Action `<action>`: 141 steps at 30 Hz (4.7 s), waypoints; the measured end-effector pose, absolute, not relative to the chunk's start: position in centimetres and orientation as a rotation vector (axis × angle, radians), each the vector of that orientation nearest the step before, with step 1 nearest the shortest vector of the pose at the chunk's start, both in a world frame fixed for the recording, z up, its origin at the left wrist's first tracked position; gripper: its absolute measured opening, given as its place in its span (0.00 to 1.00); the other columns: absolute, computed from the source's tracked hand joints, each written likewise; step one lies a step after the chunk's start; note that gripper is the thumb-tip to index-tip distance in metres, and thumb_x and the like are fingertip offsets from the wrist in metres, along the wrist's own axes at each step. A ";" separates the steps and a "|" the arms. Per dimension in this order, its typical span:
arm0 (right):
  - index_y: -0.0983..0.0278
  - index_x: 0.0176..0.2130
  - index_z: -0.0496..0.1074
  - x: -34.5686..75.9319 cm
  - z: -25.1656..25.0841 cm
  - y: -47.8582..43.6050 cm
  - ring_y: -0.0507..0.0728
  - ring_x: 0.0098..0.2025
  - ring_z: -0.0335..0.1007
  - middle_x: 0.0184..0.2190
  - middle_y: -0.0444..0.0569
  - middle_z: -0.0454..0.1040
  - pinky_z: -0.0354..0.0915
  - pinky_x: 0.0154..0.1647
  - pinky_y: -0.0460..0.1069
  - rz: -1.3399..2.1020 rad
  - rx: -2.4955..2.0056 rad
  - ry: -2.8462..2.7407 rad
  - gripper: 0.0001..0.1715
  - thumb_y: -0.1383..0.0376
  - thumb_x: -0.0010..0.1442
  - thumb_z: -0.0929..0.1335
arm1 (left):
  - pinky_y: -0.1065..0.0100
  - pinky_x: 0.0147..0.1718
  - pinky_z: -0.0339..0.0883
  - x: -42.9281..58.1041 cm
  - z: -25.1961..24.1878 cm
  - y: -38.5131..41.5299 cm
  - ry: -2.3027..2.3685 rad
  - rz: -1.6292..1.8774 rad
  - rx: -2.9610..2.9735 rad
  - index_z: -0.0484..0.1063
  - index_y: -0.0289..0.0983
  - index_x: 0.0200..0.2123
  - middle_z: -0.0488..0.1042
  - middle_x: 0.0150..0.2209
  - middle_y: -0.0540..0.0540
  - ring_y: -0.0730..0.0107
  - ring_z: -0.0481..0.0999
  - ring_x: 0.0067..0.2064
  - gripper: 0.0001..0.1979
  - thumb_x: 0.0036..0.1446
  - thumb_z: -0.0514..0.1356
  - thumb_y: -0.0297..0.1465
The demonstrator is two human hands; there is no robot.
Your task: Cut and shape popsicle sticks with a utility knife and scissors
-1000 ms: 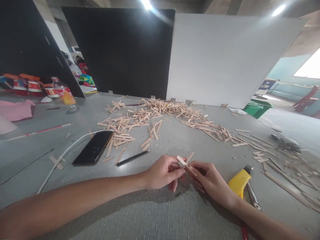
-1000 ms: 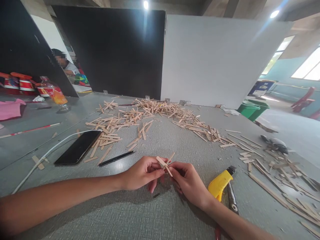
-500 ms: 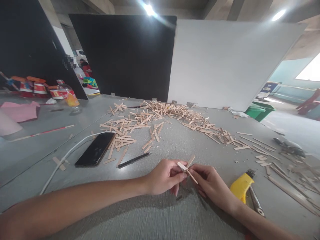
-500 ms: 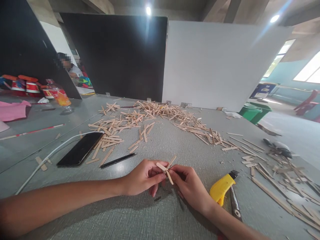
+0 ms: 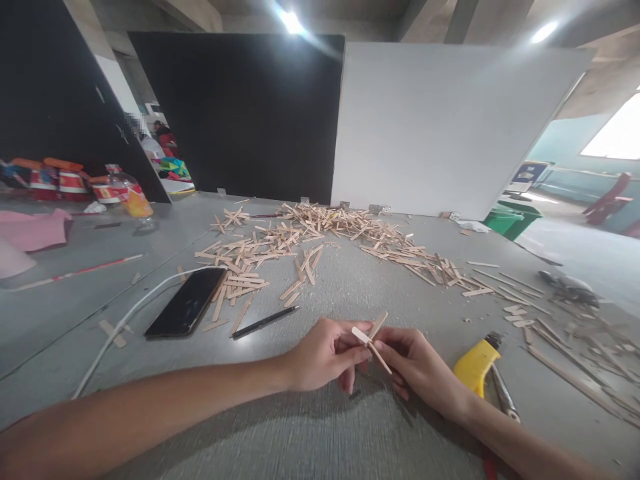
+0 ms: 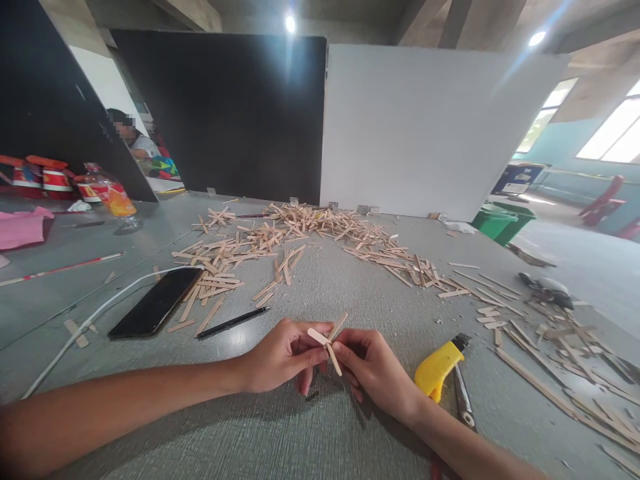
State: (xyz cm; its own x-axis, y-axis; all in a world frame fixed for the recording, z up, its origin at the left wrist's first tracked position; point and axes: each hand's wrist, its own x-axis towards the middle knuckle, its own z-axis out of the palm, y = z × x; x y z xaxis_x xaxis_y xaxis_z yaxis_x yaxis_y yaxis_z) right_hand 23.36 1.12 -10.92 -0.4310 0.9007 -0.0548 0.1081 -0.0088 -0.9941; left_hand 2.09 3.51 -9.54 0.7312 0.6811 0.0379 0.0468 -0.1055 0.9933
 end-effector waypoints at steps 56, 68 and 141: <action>0.66 0.32 0.74 23.6 -11.2 1.2 0.46 0.17 0.56 0.23 0.41 0.67 0.52 0.16 0.43 1.416 -1.086 -1.694 0.26 0.48 0.70 0.67 | 0.76 0.18 0.68 2.1 -10.2 4.6 0.550 0.478 1.381 0.67 0.35 0.53 0.79 0.36 0.44 0.73 0.80 0.21 0.17 0.67 0.63 0.38; 0.65 0.30 0.73 23.4 -10.8 1.5 0.49 0.20 0.66 0.24 0.42 0.69 0.65 0.19 0.44 1.445 -1.062 -1.669 0.23 0.49 0.66 0.70 | 0.74 0.19 0.68 2.2 -10.4 4.8 0.504 0.493 1.335 0.68 0.35 0.51 0.79 0.37 0.42 0.69 0.81 0.22 0.21 0.64 0.66 0.43; 0.65 0.35 0.77 22.7 -10.4 0.5 0.48 0.19 0.62 0.26 0.43 0.73 0.61 0.17 0.44 1.351 -1.136 -1.702 0.19 0.53 0.68 0.68 | 0.73 0.21 0.74 2.5 -10.0 4.1 0.608 0.533 1.351 0.60 0.40 0.42 0.78 0.29 0.52 0.69 0.81 0.21 0.21 0.60 0.69 0.40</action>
State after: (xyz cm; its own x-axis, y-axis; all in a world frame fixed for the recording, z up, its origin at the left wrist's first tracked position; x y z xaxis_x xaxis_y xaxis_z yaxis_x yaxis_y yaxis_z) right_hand 22.71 0.52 -10.36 -0.3915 0.9201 -0.0108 0.2196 0.0819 -0.9722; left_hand 2.50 4.12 -10.02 0.7352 0.6712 -0.0949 -0.0058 0.1461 0.9892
